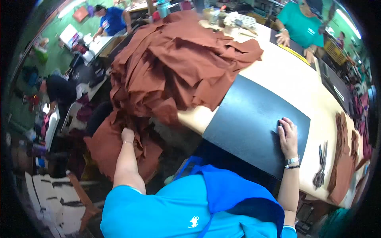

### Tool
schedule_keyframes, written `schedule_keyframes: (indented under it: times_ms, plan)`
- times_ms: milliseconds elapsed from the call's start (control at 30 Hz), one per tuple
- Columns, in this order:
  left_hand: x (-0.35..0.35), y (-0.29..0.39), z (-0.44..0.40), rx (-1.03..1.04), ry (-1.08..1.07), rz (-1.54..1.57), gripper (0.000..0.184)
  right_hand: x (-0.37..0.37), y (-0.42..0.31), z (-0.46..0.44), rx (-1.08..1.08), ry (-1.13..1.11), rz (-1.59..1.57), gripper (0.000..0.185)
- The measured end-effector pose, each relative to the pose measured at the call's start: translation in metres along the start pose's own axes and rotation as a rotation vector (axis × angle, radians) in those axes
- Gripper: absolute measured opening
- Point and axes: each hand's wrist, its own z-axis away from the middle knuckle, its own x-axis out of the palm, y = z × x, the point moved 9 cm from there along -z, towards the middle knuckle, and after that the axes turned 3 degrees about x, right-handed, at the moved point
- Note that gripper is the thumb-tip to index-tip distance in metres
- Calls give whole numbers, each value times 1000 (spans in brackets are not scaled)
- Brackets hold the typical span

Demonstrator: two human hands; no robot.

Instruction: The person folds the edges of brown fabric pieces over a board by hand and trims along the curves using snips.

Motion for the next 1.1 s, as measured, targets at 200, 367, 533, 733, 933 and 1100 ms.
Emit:
schedule_keyframes:
  times_ms: [200, 367, 533, 733, 933, 1100]
  plan:
    - [-79, 19, 7, -457, 654, 971, 64, -4, -2, 1, 62, -7, 3, 29]
    - [-267, 201, 49, 442, 1076, 725, 48, -5, 2, 3, 96, -9, -7, 30]
    - [-292, 422, 97, 1039, 835, 403, 40, -6, 2, 3, 115, -17, -6, 30]
    - [-222, 564, 67, 974, 436, -198, 43, -5, 5, 4, 127, -35, -6, 31]
    - [-261, 611, 150, 1198, 549, 580, 19, -5, 6, 5, 109, -39, -17, 37]
    - [-219, 605, 317, 1700, 453, 678, 19, -17, 14, 8, 159, 71, -420, 58]
